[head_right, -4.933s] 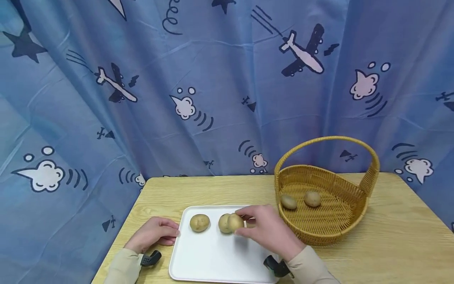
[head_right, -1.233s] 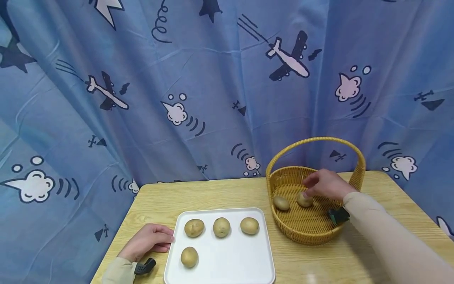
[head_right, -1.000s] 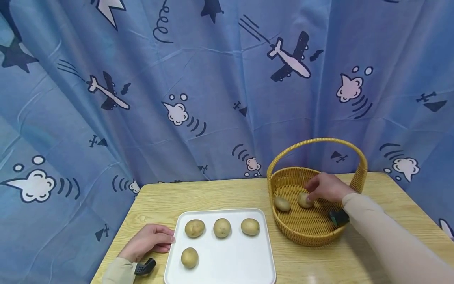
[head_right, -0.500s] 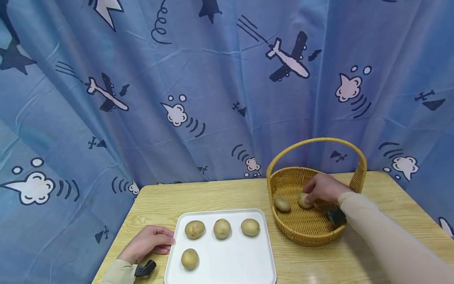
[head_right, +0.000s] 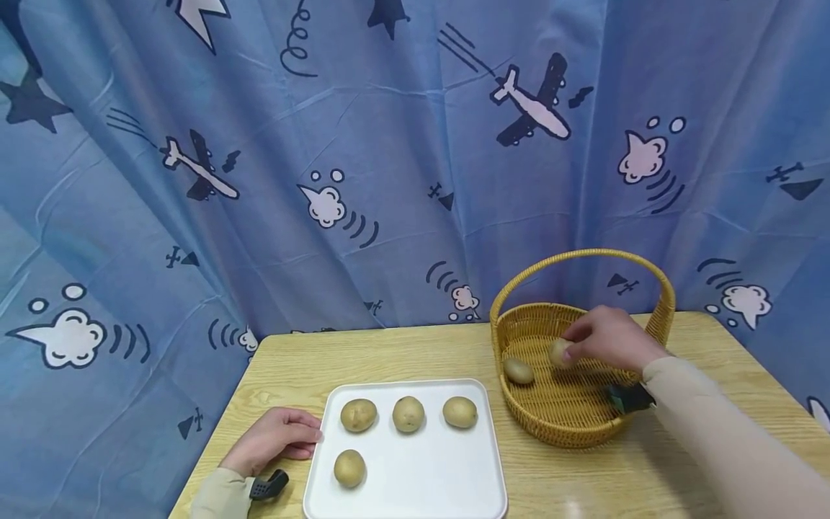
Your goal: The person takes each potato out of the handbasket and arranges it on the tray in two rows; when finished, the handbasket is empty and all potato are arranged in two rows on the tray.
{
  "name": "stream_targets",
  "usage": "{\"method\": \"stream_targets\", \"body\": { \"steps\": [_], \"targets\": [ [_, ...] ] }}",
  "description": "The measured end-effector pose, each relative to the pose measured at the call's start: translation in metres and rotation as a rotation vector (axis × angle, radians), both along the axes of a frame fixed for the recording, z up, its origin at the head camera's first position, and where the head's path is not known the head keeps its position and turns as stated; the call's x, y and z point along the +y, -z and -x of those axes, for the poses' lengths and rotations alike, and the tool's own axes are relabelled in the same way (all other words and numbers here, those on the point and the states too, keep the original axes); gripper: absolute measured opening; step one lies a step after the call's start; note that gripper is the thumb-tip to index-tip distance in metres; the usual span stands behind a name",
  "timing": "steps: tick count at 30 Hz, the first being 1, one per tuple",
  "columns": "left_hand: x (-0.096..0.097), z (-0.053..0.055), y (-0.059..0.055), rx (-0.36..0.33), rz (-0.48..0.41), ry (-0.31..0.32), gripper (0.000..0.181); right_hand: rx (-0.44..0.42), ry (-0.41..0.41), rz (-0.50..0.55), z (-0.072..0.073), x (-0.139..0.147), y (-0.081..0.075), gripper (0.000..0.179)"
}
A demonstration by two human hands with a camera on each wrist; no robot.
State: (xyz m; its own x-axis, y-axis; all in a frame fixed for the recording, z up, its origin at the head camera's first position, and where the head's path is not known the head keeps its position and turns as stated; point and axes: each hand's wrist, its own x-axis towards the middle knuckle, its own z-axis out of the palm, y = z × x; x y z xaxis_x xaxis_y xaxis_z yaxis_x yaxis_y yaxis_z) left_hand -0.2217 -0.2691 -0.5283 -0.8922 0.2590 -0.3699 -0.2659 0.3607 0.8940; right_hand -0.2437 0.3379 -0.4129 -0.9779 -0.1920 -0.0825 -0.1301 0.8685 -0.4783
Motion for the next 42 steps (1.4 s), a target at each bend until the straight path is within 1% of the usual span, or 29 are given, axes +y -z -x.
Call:
{"method": "stream_targets", "body": {
  "steps": [3,6,11,14,16,19,22,25,28,31,33,39,42],
  "targets": [
    [-0.001,-0.001,0.001,0.002,0.002,-0.006,0.033,0.034,0.021,0.012,-0.014,-0.01,-0.011,0.053],
    [-0.002,-0.001,0.001,-0.002,0.004,-0.008,0.033,0.076,0.036,0.034,-0.03,-0.024,-0.017,0.051],
    [-0.001,-0.001,0.0,0.004,0.009,-0.006,0.031,0.103,0.055,0.092,-0.056,-0.056,-0.018,0.052],
    [0.0,-0.001,-0.002,0.014,0.014,-0.002,0.031,0.105,0.048,0.138,-0.069,-0.077,-0.016,0.052],
    [0.0,0.0,-0.003,0.017,0.022,-0.002,0.032,0.099,0.035,0.198,-0.075,-0.093,-0.012,0.051],
    [0.0,0.002,-0.003,0.017,0.03,-0.006,0.032,0.073,0.004,0.308,-0.081,-0.12,-0.002,0.049],
    [-0.001,0.004,-0.003,0.013,0.031,-0.007,0.032,0.04,-0.017,0.409,-0.083,-0.148,0.01,0.046],
    [0.0,0.005,-0.002,0.014,0.028,-0.011,0.032,0.012,-0.054,0.48,-0.083,-0.172,0.023,0.043],
    [0.0,0.005,0.0,0.018,0.027,-0.019,0.032,-0.02,-0.125,0.544,-0.083,-0.192,0.036,0.037],
    [-0.001,0.005,0.002,0.018,0.03,-0.021,0.031,-0.042,-0.173,0.567,-0.084,-0.209,0.049,0.032],
    [-0.002,0.005,0.003,0.014,0.034,-0.024,0.031,-0.056,-0.191,0.578,-0.085,-0.217,0.057,0.031],
    [0.0,0.003,0.001,0.014,0.036,-0.021,0.033,-0.101,-0.2,0.611,-0.093,-0.231,0.073,0.028],
    [0.001,0.003,-0.001,0.019,0.035,-0.023,0.033,-0.107,-0.202,0.598,-0.095,-0.236,0.077,0.028]
  ]
}}
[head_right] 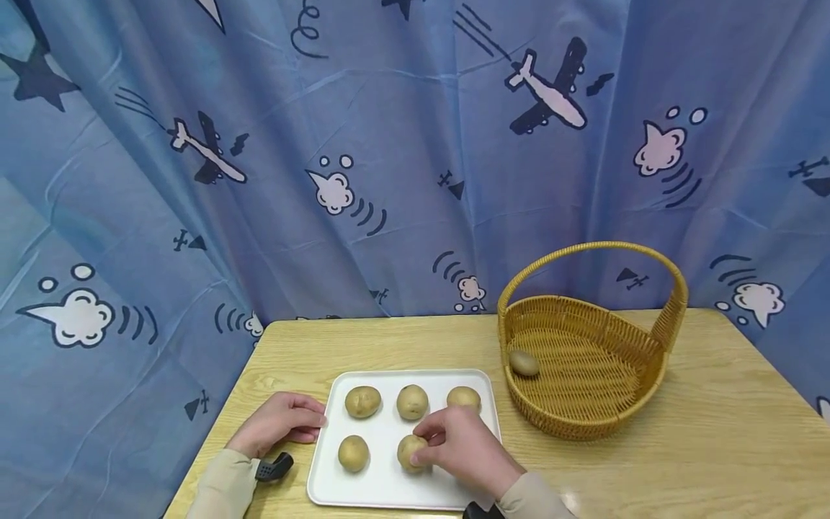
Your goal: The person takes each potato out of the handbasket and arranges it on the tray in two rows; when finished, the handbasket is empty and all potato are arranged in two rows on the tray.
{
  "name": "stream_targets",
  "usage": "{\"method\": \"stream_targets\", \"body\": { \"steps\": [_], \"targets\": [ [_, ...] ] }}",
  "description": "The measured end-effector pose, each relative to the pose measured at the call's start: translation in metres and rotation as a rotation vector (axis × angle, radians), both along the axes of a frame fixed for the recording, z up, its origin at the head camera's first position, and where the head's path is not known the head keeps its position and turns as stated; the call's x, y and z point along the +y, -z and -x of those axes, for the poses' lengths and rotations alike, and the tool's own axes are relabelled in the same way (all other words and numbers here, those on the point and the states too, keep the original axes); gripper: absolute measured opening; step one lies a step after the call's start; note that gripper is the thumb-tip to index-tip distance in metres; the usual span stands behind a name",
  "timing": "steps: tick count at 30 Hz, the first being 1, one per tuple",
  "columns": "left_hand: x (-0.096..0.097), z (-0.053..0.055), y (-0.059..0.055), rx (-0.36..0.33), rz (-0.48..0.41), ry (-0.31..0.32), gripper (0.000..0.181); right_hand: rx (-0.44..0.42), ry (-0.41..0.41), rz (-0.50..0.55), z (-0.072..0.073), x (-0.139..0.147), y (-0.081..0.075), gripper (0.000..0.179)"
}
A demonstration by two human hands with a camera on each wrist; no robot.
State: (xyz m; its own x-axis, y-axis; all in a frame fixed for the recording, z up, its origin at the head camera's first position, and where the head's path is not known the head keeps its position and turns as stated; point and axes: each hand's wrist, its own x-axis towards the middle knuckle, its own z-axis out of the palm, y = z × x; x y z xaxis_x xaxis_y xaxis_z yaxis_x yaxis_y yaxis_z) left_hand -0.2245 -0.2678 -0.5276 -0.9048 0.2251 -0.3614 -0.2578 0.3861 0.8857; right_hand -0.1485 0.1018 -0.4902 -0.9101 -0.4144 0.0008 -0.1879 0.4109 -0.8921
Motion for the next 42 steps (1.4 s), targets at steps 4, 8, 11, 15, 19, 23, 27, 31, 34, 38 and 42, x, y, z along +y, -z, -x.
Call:
{"method": "stream_targets", "body": {
  "steps": [4,8,11,15,19,23,27,31,34,38,42],
  "targets": [
    [0.0007,0.0008,-0.0012,0.001,-0.006,0.0,0.033,0.005,-0.007,-0.03,-0.0012,-0.0045,0.0031,0.027],
    [0.0008,0.0004,-0.0011,-0.005,-0.003,0.001,0.033,0.011,-0.009,-0.028,-0.002,-0.0063,0.0056,0.026],
    [0.0011,-0.0002,-0.0013,-0.006,-0.003,0.0,0.032,0.023,-0.011,-0.024,-0.0022,-0.0066,0.0063,0.027],
    [0.002,-0.0014,-0.0026,-0.01,-0.01,0.003,0.032,0.043,-0.013,-0.036,-0.0021,-0.0064,0.0073,0.027],
    [0.0027,-0.0021,-0.0037,-0.012,-0.015,0.009,0.032,0.064,-0.015,-0.056,-0.002,-0.0062,0.0088,0.029],
    [0.0022,-0.0015,-0.0036,-0.013,-0.021,0.013,0.031,0.07,-0.014,-0.066,-0.001,-0.0059,0.0093,0.03],
    [0.001,-0.0001,-0.0034,-0.01,-0.021,0.007,0.032,0.057,-0.01,-0.074,0.0006,-0.0056,0.0085,0.027],
    [0.0005,0.0004,-0.0036,-0.005,-0.016,0.001,0.033,0.052,-0.005,-0.086,0.0004,-0.0054,0.0067,0.027],
    [0.0003,0.0006,-0.0037,-0.004,-0.012,0.001,0.034,0.05,-0.003,-0.084,0.0007,-0.0058,0.0059,0.026],
    [0.0001,0.0007,-0.0035,-0.004,-0.01,0.002,0.034,0.043,-0.007,-0.079,0.0007,-0.0059,0.0048,0.026],
    [0.0005,-0.0001,-0.0038,-0.007,-0.012,0.002,0.034,0.044,-0.002,-0.071,0.0006,-0.0063,0.0056,0.026]
  ]
}}
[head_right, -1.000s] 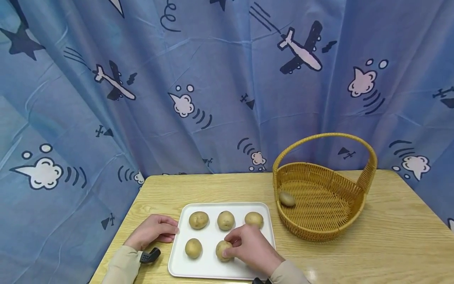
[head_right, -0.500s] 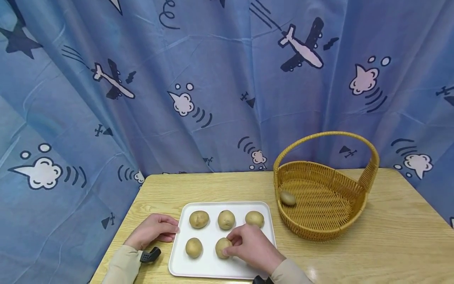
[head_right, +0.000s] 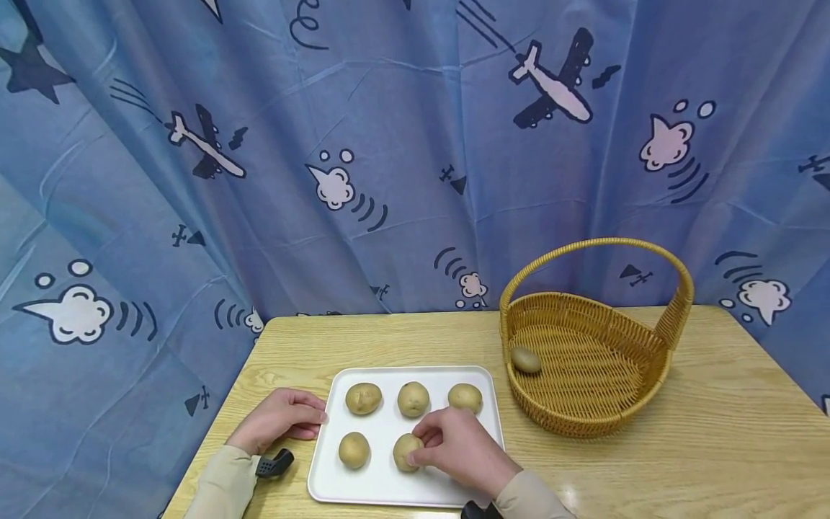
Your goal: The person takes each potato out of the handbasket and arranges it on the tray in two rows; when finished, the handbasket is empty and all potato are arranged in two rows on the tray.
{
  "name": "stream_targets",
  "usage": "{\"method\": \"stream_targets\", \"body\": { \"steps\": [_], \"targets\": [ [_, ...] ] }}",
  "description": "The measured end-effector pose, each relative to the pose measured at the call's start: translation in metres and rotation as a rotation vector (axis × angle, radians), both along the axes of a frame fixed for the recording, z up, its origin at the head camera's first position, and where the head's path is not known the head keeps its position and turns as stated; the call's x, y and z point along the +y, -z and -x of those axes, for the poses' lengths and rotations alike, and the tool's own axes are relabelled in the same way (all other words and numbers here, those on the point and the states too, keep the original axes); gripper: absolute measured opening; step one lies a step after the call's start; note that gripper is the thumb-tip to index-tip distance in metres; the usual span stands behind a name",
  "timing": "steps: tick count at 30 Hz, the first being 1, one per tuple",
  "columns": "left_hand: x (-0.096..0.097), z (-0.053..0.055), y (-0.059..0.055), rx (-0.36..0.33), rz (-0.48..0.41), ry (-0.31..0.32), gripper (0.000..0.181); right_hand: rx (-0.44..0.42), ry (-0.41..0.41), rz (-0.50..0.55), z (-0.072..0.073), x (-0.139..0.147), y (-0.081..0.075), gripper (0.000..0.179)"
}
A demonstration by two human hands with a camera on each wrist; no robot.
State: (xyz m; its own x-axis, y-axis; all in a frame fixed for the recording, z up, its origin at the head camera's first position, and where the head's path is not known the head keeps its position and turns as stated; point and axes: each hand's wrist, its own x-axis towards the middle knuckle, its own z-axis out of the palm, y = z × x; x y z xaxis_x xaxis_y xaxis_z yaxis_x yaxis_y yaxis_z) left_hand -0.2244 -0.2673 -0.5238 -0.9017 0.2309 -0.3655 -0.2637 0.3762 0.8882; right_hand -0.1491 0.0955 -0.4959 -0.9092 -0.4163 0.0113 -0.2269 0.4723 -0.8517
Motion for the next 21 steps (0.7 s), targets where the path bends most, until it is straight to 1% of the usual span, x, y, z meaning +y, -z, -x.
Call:
{"method": "stream_targets", "body": {
  "steps": [4,9,21],
  "targets": [
    [0.0,-0.0003,0.0007,-0.003,0.002,0.0,0.034,-0.007,0.015,0.0,-0.0003,-0.0004,0.0004,0.027],
    [0.0,0.0,0.0018,-0.005,-0.002,-0.003,0.034,-0.028,0.011,0.008,0.0002,0.0003,-0.0008,0.027],
    [-0.0007,0.0022,0.0031,-0.011,-0.009,-0.004,0.033,-0.017,-0.001,-0.007,0.0012,0.0004,-0.0025,0.027]
  ]
}}
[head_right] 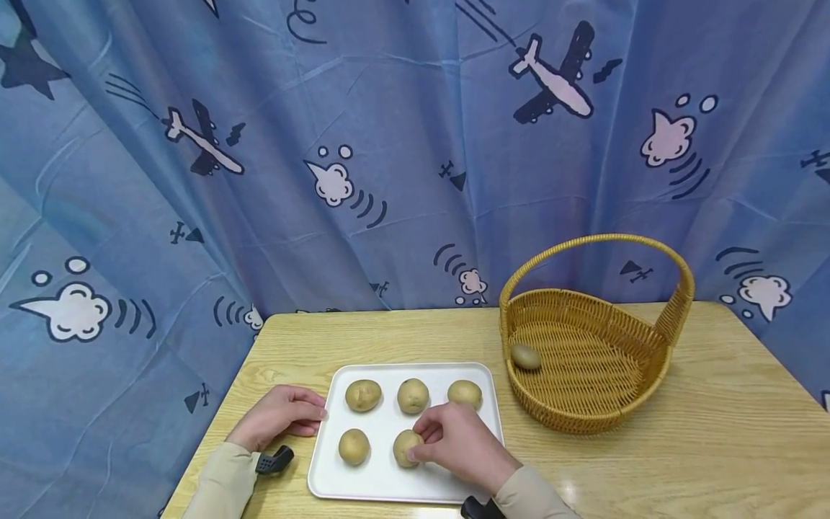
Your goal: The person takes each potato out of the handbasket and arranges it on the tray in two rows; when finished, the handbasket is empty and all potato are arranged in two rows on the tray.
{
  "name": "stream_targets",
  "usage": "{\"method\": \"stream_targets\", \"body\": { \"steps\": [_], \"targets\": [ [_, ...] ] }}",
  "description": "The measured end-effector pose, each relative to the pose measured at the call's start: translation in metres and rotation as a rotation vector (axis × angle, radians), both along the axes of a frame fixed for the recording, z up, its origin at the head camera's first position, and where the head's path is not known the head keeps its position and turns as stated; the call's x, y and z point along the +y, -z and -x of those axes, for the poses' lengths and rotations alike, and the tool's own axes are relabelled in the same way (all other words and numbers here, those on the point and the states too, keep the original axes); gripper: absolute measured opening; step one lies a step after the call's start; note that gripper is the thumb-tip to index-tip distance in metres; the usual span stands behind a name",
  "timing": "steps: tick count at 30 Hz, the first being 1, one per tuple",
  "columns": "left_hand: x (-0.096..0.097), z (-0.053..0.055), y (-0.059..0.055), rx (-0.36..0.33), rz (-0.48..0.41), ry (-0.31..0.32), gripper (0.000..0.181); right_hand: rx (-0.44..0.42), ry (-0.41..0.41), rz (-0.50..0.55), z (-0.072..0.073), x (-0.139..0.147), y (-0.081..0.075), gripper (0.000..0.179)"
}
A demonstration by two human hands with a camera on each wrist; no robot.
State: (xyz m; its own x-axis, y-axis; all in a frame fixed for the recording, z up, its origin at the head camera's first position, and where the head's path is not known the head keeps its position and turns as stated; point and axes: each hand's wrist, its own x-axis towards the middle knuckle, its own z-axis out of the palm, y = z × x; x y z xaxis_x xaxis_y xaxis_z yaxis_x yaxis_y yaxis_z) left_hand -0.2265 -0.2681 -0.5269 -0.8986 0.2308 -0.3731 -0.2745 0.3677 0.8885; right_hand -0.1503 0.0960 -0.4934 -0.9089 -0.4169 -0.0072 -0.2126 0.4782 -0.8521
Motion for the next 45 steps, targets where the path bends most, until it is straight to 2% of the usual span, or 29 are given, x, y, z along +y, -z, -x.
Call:
{"method": "stream_targets", "body": {
  "steps": [8,12,15,19,22,25,29,34,38,45],
  "targets": [
    [0.002,-0.001,-0.003,-0.002,0.01,-0.011,0.034,-0.019,-0.007,0.014,0.001,0.006,-0.005,0.033],
    [0.001,-0.004,-0.004,-0.008,0.02,-0.013,0.033,0.006,-0.02,0.006,0.002,0.022,-0.012,0.036],
    [-0.001,-0.003,-0.003,-0.014,0.018,-0.004,0.033,0.043,-0.043,-0.032,0.005,0.047,-0.026,0.036],
    [-0.004,-0.001,-0.001,-0.012,0.004,0.009,0.033,0.069,-0.03,-0.114,0.016,0.092,-0.057,0.038],
    [-0.006,-0.001,0.0,-0.015,-0.005,0.009,0.033,0.067,0.03,-0.172,0.032,0.126,-0.078,0.041],
    [-0.008,-0.001,0.001,-0.021,-0.003,0.008,0.033,0.034,0.086,-0.186,0.053,0.159,-0.087,0.048],
    [-0.006,-0.002,0.001,-0.022,0.0,0.018,0.034,-0.032,0.096,-0.167,0.081,0.19,-0.081,0.064],
    [-0.003,-0.003,0.0,-0.011,-0.004,0.021,0.034,-0.082,0.06,-0.172,0.106,0.205,-0.064,0.071],
    [-0.002,-0.003,0.0,-0.009,-0.02,0.017,0.036,-0.117,0.013,-0.172,0.114,0.207,-0.051,0.068],
    [0.0,-0.003,0.001,-0.008,-0.042,0.025,0.037,-0.174,-0.013,-0.153,0.116,0.206,-0.039,0.061]
  ]
}}
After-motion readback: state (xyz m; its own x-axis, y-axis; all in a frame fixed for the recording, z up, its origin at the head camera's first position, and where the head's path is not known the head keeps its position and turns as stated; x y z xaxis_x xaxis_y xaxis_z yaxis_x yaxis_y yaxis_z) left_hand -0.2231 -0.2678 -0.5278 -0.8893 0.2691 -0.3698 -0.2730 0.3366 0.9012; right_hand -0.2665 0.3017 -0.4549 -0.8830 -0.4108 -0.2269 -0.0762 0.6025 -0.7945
